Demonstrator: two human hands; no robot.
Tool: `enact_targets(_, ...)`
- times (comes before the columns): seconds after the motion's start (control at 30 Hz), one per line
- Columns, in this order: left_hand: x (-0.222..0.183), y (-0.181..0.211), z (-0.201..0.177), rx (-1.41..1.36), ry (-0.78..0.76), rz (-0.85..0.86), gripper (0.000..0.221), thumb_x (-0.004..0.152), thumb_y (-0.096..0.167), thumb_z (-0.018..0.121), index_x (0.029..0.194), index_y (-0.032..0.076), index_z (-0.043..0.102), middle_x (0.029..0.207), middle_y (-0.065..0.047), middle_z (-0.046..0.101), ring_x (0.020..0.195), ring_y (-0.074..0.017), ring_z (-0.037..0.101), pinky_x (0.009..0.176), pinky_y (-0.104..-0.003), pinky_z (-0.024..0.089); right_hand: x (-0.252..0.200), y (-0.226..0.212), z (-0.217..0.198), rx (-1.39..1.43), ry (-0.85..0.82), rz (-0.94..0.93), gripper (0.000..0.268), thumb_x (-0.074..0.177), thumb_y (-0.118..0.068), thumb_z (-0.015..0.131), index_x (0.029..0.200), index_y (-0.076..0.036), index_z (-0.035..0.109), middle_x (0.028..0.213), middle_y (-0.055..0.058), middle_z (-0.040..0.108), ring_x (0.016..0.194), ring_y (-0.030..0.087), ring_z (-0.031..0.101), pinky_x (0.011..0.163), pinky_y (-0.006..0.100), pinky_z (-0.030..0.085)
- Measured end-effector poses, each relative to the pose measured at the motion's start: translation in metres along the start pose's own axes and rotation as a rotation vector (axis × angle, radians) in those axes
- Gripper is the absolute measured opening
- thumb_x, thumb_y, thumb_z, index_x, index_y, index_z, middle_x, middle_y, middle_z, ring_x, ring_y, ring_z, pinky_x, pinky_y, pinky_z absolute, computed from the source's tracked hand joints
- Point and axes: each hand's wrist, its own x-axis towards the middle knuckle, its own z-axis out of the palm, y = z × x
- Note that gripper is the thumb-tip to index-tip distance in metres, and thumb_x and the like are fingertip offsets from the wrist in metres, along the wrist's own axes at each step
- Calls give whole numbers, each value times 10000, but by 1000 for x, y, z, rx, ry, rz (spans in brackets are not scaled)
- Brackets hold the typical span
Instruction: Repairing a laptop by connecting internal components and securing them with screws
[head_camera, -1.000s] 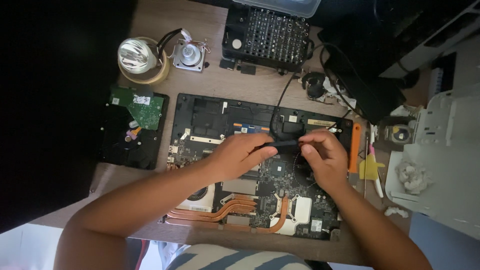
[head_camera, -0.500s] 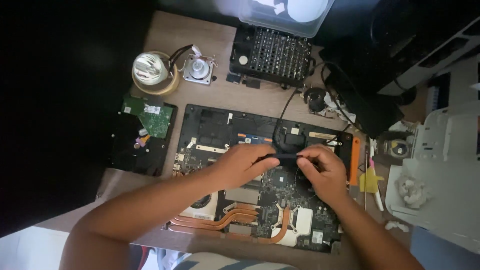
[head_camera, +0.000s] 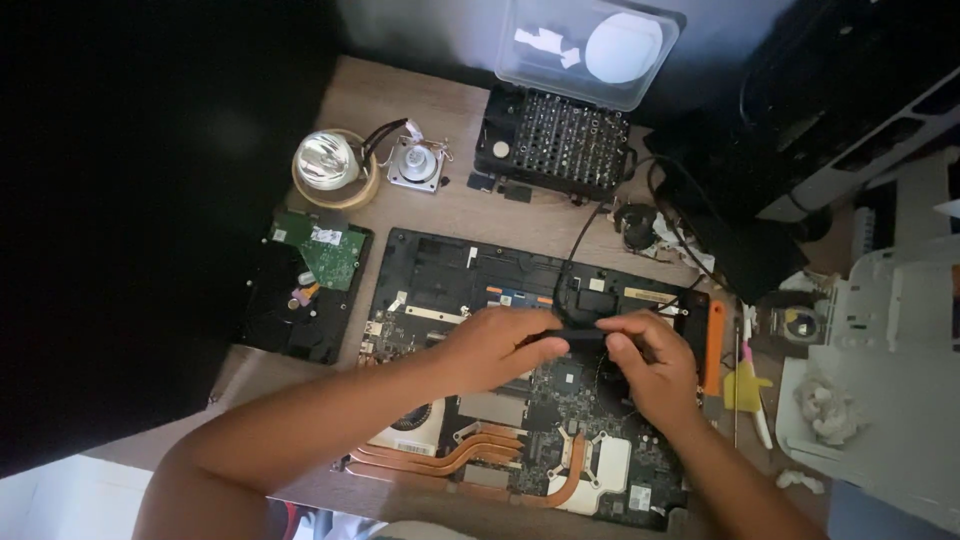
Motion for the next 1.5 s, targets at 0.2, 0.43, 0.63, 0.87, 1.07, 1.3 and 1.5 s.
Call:
enact_targets(0.2,2,-2,-3,-56,-39,12,348,1100,283,516,1226,2,679,862,-240,728,777,-427,713,644,-463,585,-3,13,-3,-4,-13,-5,171,964,-108,689,1055,-10,795,779,141,677,671,210,670,645,349,527)
enact_targets(0.43,2,0,-5,-15,-48,-16,367,1087,309,533,1216,-11,657,854,-230,728,781,-416,727,608,-450,583,-1,6,0,15,-20,-16,195,974,-123,668,1084,-6,779,759,135,643,642,210,643,621,343,520)
enact_targets(0.63,2,-7,0,-42,-30,30,339,1088,279,544,1193,-18,668,826,-226,717,724,-398,714,569,-432,566,-1,10,0,36,-3,-45,163,939,-57,705,1064,10,785,781,111,661,653,195,674,630,301,538)
enact_targets(0.87,3,-7,0,-54,-18,16,316,1084,281,538,1162,9,680,815,-219,706,705,-384,710,550,-403,544,-11,32,-4,107,15,34,175,920,-23,739,1085,22,701,927,131,649,757,190,653,706,336,538)
enact_targets(1.07,2,-1,2,-36,26,20,319,1082,269,551,1165,-14,673,832,-246,711,735,-418,713,576,-426,557,-6,18,-3,110,5,17,167,940,-48,732,1082,35,702,878,134,644,757,197,663,696,338,541)
enact_targets(1.3,6,-1,-4,-16,-27,19,334,1106,269,490,1191,-9,654,843,-240,696,754,-421,707,607,-435,566,-3,18,-7,-58,-45,-51,130,866,-91,824,959,-28,757,764,76,654,690,192,646,653,309,515)
enact_targets(1.5,6,4,-1,-22,-1,11,329,1086,272,531,1181,-16,659,885,-263,710,770,-439,713,614,-442,573,-4,13,-6,1,-43,-19,94,883,-44,771,970,-17,750,740,101,669,667,172,598,636,317,495)
